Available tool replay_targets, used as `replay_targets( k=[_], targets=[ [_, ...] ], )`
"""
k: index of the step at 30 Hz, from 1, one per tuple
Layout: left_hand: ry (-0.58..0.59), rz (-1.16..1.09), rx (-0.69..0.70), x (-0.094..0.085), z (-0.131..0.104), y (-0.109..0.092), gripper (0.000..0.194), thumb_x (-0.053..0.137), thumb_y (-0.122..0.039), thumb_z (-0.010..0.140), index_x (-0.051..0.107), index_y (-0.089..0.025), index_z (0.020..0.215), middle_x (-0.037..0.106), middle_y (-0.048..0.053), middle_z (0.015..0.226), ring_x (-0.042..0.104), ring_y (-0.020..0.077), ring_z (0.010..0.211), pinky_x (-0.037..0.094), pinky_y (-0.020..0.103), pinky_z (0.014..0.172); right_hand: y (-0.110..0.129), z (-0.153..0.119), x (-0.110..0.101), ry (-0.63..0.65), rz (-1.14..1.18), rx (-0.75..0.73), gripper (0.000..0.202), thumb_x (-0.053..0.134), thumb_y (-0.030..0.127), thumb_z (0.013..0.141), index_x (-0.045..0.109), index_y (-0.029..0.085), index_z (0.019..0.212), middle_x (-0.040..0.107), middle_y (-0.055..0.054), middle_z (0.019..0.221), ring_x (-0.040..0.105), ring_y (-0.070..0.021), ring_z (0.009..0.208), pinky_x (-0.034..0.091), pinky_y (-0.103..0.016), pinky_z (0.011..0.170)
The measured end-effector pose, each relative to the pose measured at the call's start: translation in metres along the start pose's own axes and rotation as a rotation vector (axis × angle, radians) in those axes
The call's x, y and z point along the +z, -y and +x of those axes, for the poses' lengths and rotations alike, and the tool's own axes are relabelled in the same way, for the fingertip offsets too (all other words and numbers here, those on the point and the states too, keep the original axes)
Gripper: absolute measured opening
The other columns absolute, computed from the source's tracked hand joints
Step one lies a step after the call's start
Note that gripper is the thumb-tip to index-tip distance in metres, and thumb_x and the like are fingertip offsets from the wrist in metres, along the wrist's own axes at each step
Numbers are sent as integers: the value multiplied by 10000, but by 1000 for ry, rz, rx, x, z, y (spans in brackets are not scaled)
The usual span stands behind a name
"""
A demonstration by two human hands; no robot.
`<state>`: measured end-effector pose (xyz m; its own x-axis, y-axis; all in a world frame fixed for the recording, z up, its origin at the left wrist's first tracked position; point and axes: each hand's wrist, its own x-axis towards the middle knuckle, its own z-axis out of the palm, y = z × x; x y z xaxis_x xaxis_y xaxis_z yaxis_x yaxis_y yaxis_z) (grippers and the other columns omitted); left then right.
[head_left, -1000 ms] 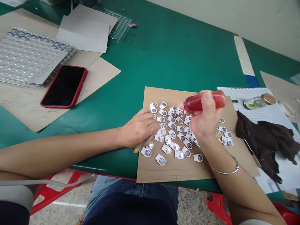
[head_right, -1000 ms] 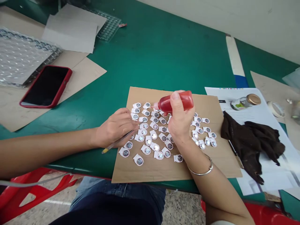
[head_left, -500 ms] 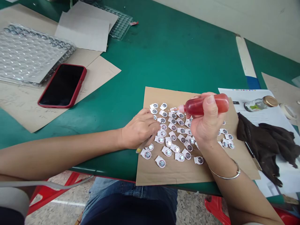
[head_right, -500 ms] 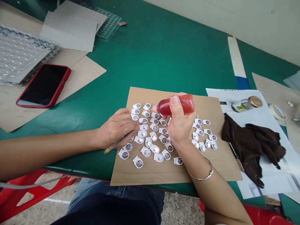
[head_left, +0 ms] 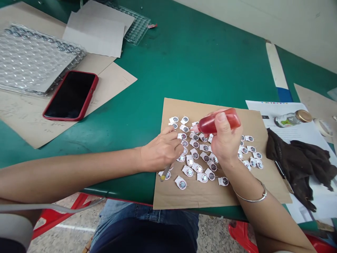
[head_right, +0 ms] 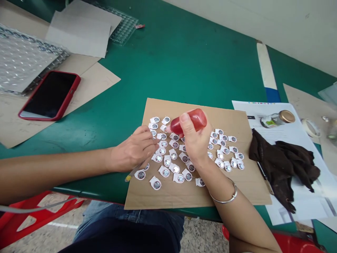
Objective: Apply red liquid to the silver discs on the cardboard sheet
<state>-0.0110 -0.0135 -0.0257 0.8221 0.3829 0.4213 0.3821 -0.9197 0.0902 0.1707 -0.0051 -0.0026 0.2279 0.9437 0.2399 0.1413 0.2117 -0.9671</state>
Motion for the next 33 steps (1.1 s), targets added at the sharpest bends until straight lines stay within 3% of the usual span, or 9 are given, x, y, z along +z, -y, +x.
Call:
replay_targets(
  k=[4, 8, 17, 33],
  targets=[
    [0, 44, 25, -1, 2, -4, 225, 446, -98, 825, 571, -133, 642, 568, 46, 626, 459, 164, 650, 377, 355, 691, -1, -8, 2, 75, -82, 23, 263, 610, 445, 736, 528, 216, 836, 588, 3, 700, 624, -123, 573, 498, -278, 509],
    [-23, 83, 31, 0, 1, -6, 233, 439, -106, 845, 590, -119, 668, 567, 55, 615, 457, 168, 632, 369, 352, 670, -1, -13, 2, 78, -235, -46, 258, 655, 413, 704, 549, 215, 831, 620, -11, 770, 623, -141, 693, 511, -335, 669],
    [-33, 113, 52, -1, 0, -9, 233, 434, -89, 836, 613, -109, 689, 572, 61, 603, 458, 175, 608, 365, 366, 688, 2, -13, 5, 66, -301, -220, 209, 707, 291, 667, 572, 204, 799, 634, 21, 719, 610, -105, 680, 493, -254, 625],
    [-37, 111, 44, 0, 0, -8, 254, 416, -89, 851, 597, -120, 676, 586, 60, 613, 467, 165, 619, 374, 357, 689, -2, -14, 6, 71, -351, -228, 220, 681, 350, 693, 550, 221, 813, 630, 9, 727, 605, -116, 655, 505, -275, 604]
  ],
)
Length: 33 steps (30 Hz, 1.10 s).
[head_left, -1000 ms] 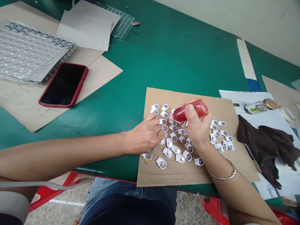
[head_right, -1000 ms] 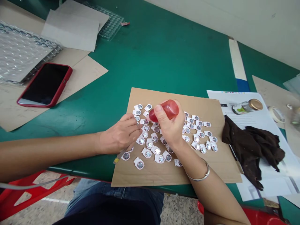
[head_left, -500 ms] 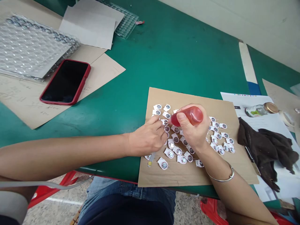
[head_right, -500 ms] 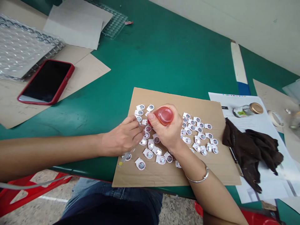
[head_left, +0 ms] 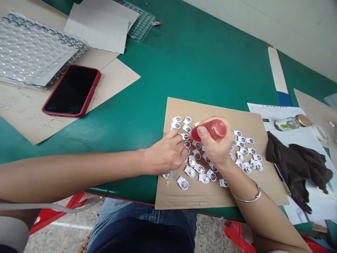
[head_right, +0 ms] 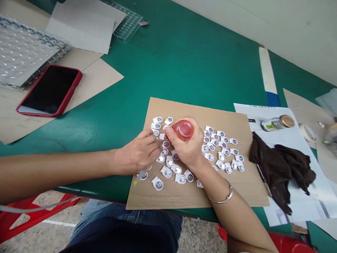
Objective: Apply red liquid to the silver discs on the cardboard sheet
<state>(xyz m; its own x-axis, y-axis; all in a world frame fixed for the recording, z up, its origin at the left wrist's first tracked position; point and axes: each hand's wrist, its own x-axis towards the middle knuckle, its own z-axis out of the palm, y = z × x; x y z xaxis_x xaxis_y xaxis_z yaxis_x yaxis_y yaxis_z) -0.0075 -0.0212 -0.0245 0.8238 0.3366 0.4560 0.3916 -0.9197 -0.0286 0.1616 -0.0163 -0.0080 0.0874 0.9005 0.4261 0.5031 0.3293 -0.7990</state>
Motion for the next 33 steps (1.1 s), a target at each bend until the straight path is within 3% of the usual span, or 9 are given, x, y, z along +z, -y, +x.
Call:
replay_targets(
  k=[33],
  targets=[
    [-4, -3, 7, 0, 1, 0, 284, 386, -89, 868, 590, -117, 672, 592, 74, 630, 459, 169, 631, 371, 357, 705, -13, 0, 2, -21, 29, 19, 250, 668, 366, 704, 524, 225, 853, 604, -4, 765, 599, -136, 672, 500, -322, 643]
  ],
)
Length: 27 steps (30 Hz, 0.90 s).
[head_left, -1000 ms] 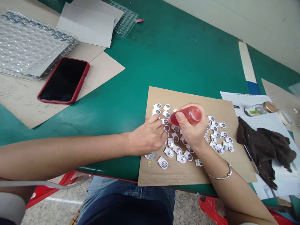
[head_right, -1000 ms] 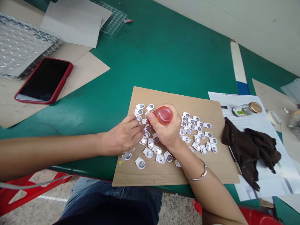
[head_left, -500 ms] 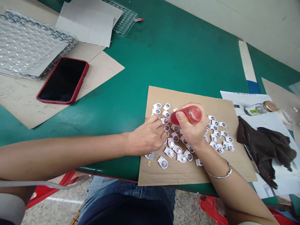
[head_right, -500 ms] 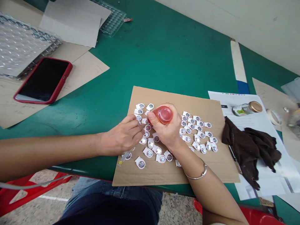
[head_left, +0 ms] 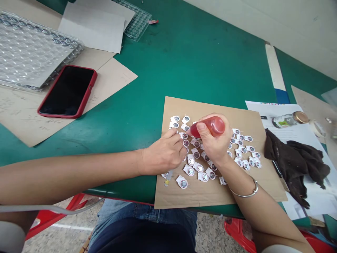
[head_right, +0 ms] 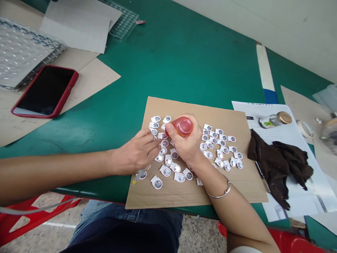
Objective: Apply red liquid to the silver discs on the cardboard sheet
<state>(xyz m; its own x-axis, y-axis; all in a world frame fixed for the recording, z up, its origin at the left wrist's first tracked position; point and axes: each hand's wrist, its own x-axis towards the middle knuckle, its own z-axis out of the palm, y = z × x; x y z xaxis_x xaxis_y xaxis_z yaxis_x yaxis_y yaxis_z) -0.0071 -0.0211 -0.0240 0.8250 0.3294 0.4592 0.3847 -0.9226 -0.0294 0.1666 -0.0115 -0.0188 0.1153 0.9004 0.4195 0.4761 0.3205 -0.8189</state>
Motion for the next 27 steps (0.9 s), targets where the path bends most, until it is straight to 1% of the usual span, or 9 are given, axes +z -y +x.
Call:
replay_targets(
  k=[4, 8, 12, 17, 22, 27],
  targets=[
    [-2, -4, 4, -1, 0, 0, 297, 373, -82, 873, 585, -116, 668, 592, 76, 635, 466, 168, 646, 369, 370, 735, -3, 1, -2, 32, -24, 48, 268, 660, 390, 705, 514, 229, 862, 603, -11, 786, 605, -148, 699, 507, -344, 677],
    [-8, 0, 4, 0, 0, 0, 298, 372, -99, 885, 572, -121, 665, 587, 65, 629, 478, 169, 661, 377, 376, 754, -4, 2, -3, 26, -31, 40, 274, 661, 399, 703, 512, 231, 861, 602, -7, 770, 603, -145, 683, 507, -340, 666],
    [-3, 9, -13, 0, 0, 1, 282, 404, -110, 877, 564, -128, 646, 584, 53, 619, 487, 174, 678, 386, 372, 759, -2, 3, -3, 5, -49, 15, 256, 666, 391, 702, 520, 230, 838, 602, 3, 746, 592, -131, 649, 500, -321, 643],
    [-5, -13, -4, 1, 0, 2, 259, 423, -112, 867, 562, -126, 649, 578, 54, 623, 466, 168, 657, 385, 369, 743, -1, 4, -5, -35, -68, -43, 235, 687, 336, 687, 536, 230, 833, 608, 17, 736, 593, -118, 640, 494, -288, 607],
    [9, -24, -9, 1, 0, 3, 238, 438, -137, 861, 566, -124, 661, 572, 55, 622, 451, 167, 643, 381, 366, 718, 2, 5, -6, -44, -131, -96, 224, 691, 321, 682, 534, 239, 818, 610, 25, 720, 590, -117, 665, 491, -281, 625],
    [4, -39, -14, 1, 1, 3, 236, 436, -138, 857, 561, -120, 657, 572, 66, 616, 458, 175, 653, 382, 368, 699, 4, 5, -6, -30, -132, -121, 239, 698, 321, 677, 528, 238, 822, 613, 28, 716, 586, -109, 655, 489, -272, 620]
  ],
)
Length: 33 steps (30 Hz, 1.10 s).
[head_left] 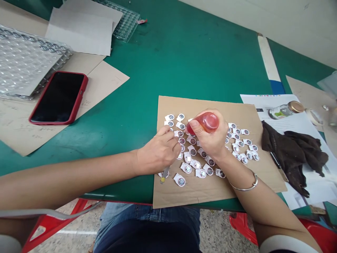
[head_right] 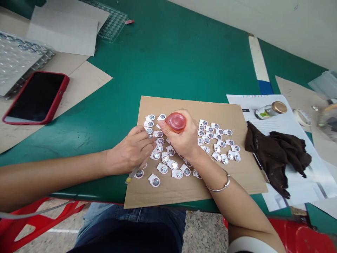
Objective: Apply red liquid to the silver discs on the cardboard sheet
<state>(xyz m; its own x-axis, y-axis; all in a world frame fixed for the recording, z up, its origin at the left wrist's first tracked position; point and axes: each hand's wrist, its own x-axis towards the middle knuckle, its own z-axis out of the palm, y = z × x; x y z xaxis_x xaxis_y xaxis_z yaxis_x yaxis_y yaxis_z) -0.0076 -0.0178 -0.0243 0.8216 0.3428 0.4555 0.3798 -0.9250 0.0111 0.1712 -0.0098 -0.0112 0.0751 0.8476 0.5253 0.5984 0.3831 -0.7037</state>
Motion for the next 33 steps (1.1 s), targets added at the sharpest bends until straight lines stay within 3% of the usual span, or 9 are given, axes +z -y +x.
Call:
replay_targets(
  k=[8, 17, 21, 26, 33],
  targets=[
    [21, -72, -75, -1, 0, 4, 257, 454, -153, 844, 499, -147, 590, 535, 32, 581, 428, 141, 623, 361, 338, 696, -1, 1, 2, -10, -19, -56, 254, 706, 336, 664, 524, 224, 801, 612, 30, 703, 592, -111, 654, 494, -276, 623],
    [-5, -503, -242, -7, 2, 26, 123, 525, -147, 781, 605, -158, 688, 629, 14, 630, 557, 124, 612, 419, 336, 745, -8, 0, -4, -142, 89, 72, 267, 617, 457, 724, 522, 218, 798, 583, -5, 702, 589, -130, 634, 498, -317, 593],
    [0, -645, -385, -4, 2, 35, 70, 576, -170, 756, 634, -167, 717, 656, -2, 639, 580, 116, 616, 439, 327, 774, -8, -1, -5, -107, 93, 100, 266, 628, 454, 715, 527, 217, 778, 584, -3, 678, 579, -130, 613, 492, -322, 587],
    [58, -704, -491, -6, 5, 39, 74, 608, -183, 730, 665, -157, 690, 654, 9, 635, 583, 122, 627, 447, 280, 677, -6, -5, -2, -35, 114, 115, 254, 651, 423, 704, 539, 215, 796, 597, 5, 703, 581, -117, 611, 499, -307, 596],
    [156, -857, -675, -7, 6, 46, 75, 642, -223, 710, 697, -173, 722, 675, 7, 702, 608, 117, 668, 437, 208, 575, -1, -5, 1, -37, 146, 50, 217, 694, 348, 677, 564, 211, 784, 615, 15, 690, 599, -111, 641, 496, -273, 585]
  ],
)
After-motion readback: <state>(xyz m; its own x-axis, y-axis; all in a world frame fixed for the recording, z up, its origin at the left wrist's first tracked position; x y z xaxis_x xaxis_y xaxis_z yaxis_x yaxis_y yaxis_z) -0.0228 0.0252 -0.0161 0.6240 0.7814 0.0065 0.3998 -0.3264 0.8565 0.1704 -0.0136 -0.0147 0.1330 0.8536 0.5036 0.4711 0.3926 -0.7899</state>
